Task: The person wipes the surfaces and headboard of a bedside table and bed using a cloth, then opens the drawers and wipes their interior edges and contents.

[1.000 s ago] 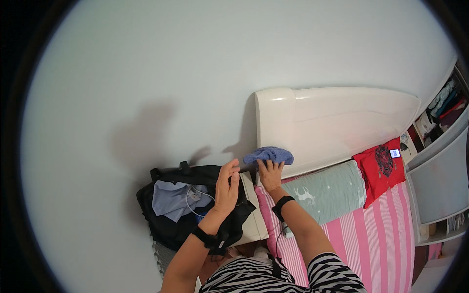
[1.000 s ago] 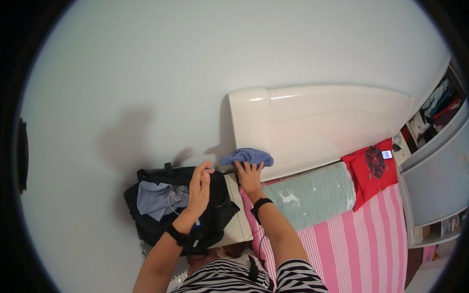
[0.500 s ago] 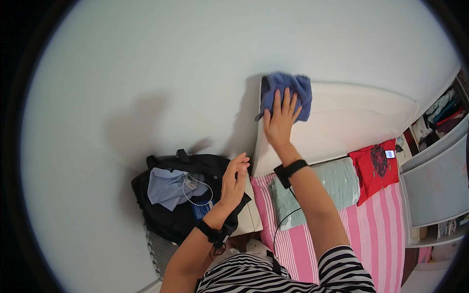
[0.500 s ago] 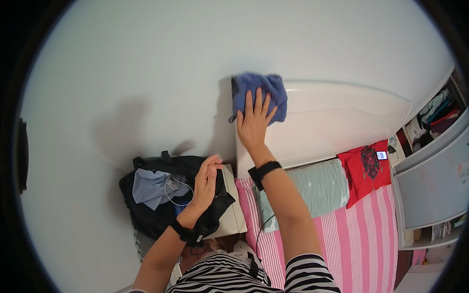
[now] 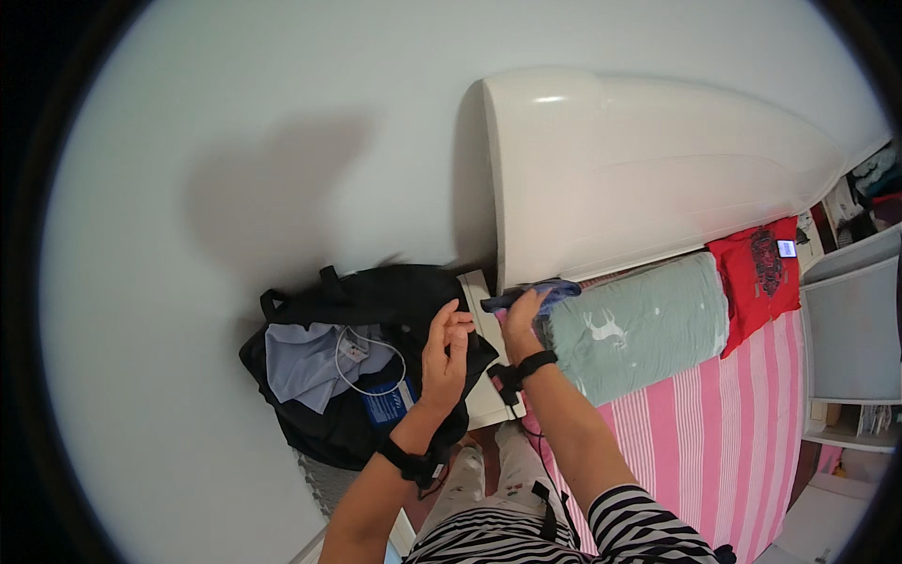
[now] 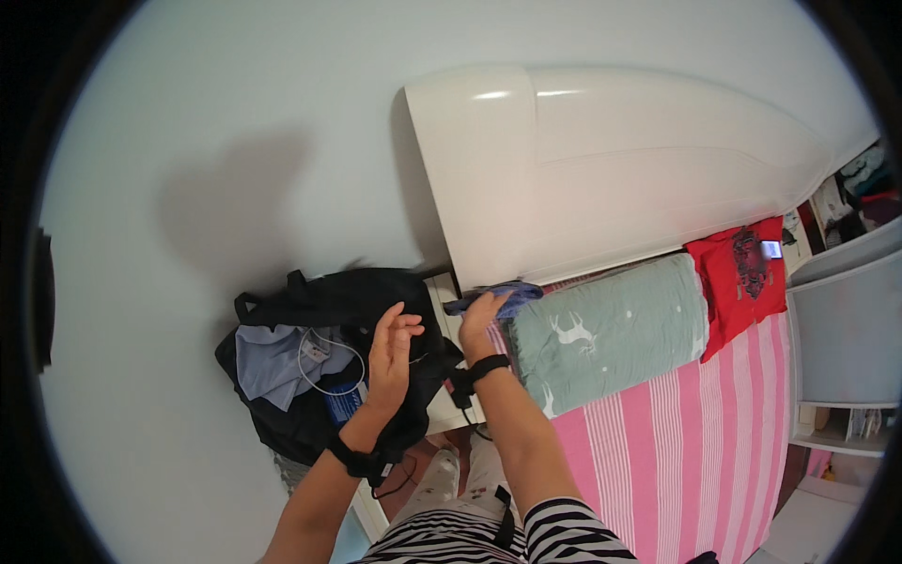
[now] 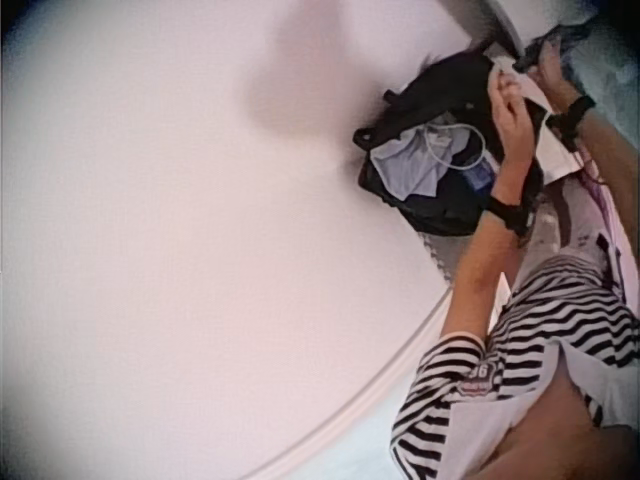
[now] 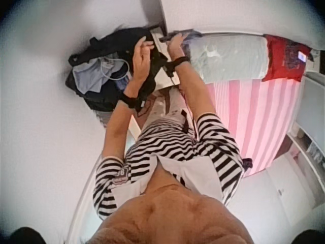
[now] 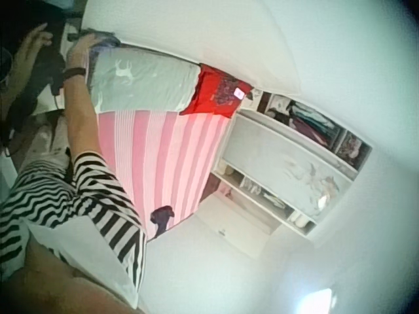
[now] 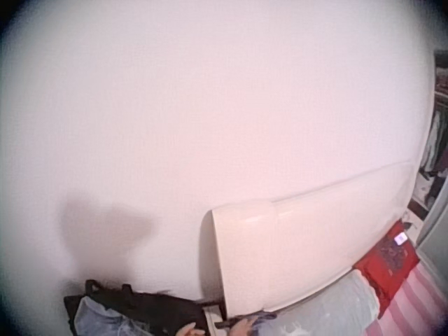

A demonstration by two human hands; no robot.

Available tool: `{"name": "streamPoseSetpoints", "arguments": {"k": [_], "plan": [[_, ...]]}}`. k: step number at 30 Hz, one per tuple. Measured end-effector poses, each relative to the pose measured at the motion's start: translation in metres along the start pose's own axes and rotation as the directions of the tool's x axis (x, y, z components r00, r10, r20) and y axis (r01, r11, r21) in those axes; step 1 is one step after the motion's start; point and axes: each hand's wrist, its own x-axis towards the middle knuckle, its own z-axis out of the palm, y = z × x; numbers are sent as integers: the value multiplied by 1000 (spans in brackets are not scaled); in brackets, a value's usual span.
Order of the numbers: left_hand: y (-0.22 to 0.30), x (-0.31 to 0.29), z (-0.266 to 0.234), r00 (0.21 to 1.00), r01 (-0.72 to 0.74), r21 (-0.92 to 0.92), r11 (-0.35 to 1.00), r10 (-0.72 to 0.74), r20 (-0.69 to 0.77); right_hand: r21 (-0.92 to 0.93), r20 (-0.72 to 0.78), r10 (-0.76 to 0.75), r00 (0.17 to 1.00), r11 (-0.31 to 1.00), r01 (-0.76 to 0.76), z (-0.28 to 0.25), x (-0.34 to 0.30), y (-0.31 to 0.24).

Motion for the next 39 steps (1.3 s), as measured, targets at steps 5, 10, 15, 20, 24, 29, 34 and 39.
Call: {"name": "streamPoseSetpoints", "arguments": {"k": [5, 10, 15, 20, 24, 29, 34, 39], "plan": [[-17, -17, -18, 991, 134, 12, 991, -134, -20, 491, 328, 433, 839, 681, -543, -11, 25, 16], [-22, -24, -23, 990, 126, 12, 992, -125, -67, 521, 367, 514, 775, 577, -629, -17, 45, -5], [-18, -34, -29, 992, 105, 26, 994, -103, -69, 13, 603, 278, 748, 934, -358, -26, 12, -68], [6, -38, -33, 998, 53, 2, 999, -53, -32, -449, 824, 246, 511, 833, 323, -16, -44, -204], [25, -46, -50, 999, -41, 28, 999, 41, 15, -367, 890, 94, 445, 728, 579, -16, -83, -272], [32, -54, -63, 989, -145, 65, 987, 146, -7, -315, 901, 28, 432, 728, 609, 15, -125, -352], [40, -72, -67, 986, -164, 136, 977, 158, 55, 202, 690, -214, 692, 974, 100, 61, -147, -402], [30, -93, -66, 957, -253, 338, 907, 183, 225, 158, 825, -451, -340, -394, 906, 69, -171, -415]]}}
